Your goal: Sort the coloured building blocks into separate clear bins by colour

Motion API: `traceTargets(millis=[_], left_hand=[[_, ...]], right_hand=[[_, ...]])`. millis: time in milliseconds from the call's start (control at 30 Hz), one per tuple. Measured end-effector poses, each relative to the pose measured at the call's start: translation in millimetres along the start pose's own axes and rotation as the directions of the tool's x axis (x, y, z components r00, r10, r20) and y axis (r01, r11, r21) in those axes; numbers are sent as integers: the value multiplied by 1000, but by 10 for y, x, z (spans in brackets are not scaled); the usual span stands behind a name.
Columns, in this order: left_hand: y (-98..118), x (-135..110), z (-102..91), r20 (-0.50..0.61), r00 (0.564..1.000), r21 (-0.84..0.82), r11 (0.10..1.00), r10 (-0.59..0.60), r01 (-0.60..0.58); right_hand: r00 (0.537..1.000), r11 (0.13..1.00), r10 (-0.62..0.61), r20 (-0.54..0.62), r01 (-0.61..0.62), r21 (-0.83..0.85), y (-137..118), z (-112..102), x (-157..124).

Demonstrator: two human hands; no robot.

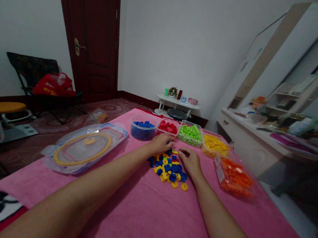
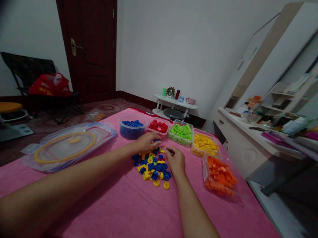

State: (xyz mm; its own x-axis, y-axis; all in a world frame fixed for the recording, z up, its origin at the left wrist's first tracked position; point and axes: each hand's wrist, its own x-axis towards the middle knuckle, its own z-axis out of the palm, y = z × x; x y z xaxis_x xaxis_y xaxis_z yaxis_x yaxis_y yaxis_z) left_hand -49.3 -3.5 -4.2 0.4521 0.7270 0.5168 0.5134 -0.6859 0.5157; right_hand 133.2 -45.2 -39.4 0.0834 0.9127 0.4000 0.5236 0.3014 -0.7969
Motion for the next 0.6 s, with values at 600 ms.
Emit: traceTargets(millis=[600], left_hand=[[548,-406,-86,241,946,-81,976,218,-204]], right_hand=[[993,973,118,-23,-111,204,120,-75,28]])
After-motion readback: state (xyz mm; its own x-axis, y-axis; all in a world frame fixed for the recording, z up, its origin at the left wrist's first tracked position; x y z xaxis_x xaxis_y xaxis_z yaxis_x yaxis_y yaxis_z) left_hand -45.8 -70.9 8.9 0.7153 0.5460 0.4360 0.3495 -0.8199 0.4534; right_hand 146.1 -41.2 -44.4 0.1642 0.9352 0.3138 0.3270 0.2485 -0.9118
